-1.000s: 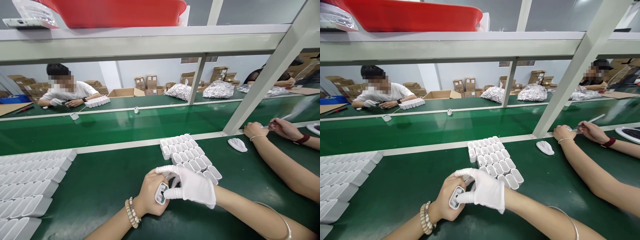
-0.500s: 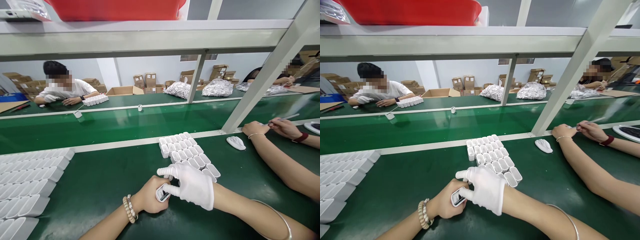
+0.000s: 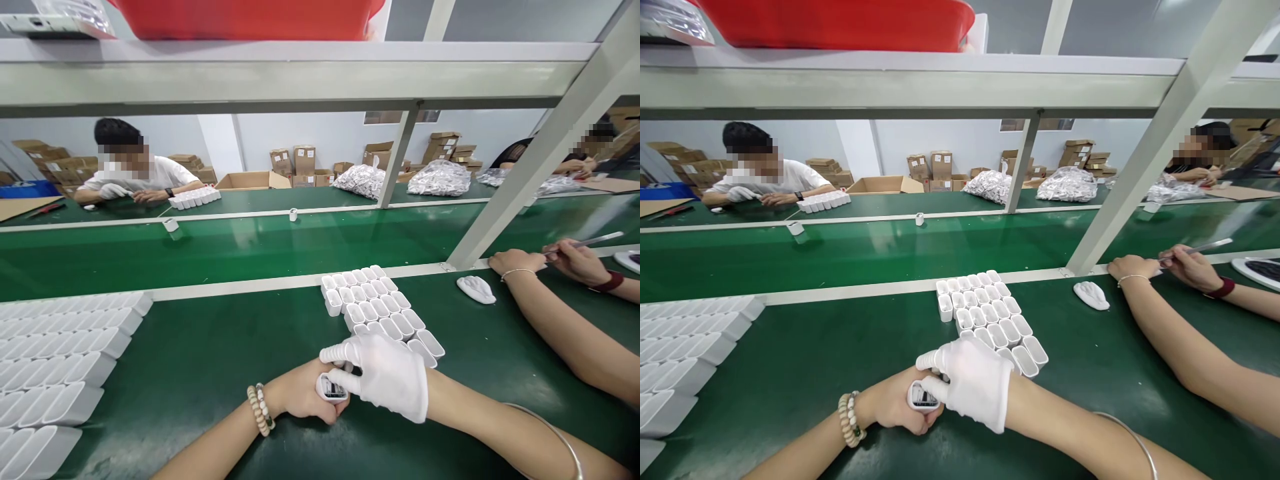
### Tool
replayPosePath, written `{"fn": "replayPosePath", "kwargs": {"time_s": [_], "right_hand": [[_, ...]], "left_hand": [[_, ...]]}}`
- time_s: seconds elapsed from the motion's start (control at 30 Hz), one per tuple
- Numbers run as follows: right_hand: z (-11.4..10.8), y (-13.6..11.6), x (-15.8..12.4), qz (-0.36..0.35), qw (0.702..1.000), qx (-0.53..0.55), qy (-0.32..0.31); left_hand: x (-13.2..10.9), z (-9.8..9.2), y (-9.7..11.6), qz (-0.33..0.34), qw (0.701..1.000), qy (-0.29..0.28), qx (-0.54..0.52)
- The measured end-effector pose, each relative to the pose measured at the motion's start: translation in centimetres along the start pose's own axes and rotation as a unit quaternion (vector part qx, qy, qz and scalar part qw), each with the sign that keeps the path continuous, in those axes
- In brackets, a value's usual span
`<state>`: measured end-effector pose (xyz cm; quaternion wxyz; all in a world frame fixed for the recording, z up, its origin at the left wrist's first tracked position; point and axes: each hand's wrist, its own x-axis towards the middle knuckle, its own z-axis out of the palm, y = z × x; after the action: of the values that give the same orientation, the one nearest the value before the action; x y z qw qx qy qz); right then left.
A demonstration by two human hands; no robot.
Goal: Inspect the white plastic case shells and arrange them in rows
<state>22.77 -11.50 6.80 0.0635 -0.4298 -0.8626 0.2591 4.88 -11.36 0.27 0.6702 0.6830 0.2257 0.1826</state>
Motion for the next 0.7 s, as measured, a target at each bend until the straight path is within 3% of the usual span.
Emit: {"fn": "replayPosePath", "kwargs": {"time_s": [0.17,0.33,0.47,0.7], "right_hand": [[0.3,0.1,0.1,0.035,0.999,0.038,0.001],[-0.7,-0.2,0.4,0.06,0.995,0.066,-0.045],[-1.2,-0.1,0.5,0.041,0.991,0.102,-0.074],[-1.4,-0.3,0.2,0.0,0.994,0.078,-0.073]], "left_hand": [[0.0,0.0,0.3,-0.022,1.0,-0.01,-0.003],[0.0,-0.1,0.5,-0.041,0.999,-0.016,-0.006],[0.0,-0.2,0.6,-0.05,0.999,-0.016,-0.003],[0.0,-0.1,0.7,-0.054,0.998,-0.017,0.015]]}}
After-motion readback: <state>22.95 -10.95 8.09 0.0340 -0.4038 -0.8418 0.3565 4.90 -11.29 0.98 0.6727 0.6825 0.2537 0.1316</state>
